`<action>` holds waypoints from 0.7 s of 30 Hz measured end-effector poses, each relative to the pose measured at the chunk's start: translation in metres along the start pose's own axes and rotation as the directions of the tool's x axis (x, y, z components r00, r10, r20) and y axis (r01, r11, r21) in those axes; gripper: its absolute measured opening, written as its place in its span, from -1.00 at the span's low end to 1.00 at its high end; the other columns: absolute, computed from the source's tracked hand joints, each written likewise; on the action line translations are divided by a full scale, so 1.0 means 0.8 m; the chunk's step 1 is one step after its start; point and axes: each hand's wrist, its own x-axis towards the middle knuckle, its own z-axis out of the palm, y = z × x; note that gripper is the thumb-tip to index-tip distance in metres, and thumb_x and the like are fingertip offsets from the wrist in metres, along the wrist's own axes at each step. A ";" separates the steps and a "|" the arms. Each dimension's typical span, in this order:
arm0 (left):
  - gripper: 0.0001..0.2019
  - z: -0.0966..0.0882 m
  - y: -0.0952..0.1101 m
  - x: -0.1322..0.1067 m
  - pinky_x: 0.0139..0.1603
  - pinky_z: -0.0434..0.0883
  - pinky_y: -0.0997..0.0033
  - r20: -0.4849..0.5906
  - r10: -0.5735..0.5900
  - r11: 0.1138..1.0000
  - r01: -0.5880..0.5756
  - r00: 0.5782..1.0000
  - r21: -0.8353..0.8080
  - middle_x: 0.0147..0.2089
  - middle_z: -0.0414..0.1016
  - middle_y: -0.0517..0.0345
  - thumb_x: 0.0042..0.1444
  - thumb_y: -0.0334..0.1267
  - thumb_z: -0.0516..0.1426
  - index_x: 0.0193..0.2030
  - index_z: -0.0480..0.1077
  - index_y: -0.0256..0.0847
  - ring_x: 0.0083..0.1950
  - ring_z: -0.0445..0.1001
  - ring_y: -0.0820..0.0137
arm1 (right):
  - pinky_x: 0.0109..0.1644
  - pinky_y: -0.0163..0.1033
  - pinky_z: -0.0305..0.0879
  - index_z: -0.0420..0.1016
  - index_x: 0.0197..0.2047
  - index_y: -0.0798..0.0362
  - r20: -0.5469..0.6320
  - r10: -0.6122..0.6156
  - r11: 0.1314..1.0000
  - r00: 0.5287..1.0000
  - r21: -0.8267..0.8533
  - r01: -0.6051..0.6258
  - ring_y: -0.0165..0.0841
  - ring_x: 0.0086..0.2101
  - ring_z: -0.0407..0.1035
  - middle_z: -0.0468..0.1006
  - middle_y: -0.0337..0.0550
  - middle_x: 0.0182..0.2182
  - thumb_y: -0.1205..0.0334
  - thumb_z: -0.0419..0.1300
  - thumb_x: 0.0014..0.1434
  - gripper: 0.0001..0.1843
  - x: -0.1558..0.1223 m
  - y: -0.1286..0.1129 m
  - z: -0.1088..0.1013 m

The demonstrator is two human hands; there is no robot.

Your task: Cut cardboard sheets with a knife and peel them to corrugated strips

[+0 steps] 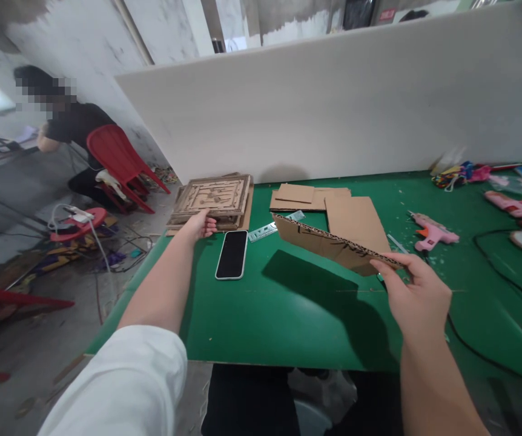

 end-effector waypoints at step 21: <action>-0.62 -0.027 -0.112 -0.019 0.25 -0.13 0.10 0.119 0.714 0.312 -0.465 0.690 0.828 0.16 0.25 -0.17 0.12 -0.29 -0.04 0.09 0.24 -0.30 0.23 0.13 0.15 | -0.32 -0.16 0.33 0.52 -0.43 0.09 -0.109 0.344 0.858 0.933 0.441 -0.265 -0.33 -0.50 0.35 0.49 -0.13 -0.52 0.17 0.38 -0.30 -0.70 0.005 0.027 0.025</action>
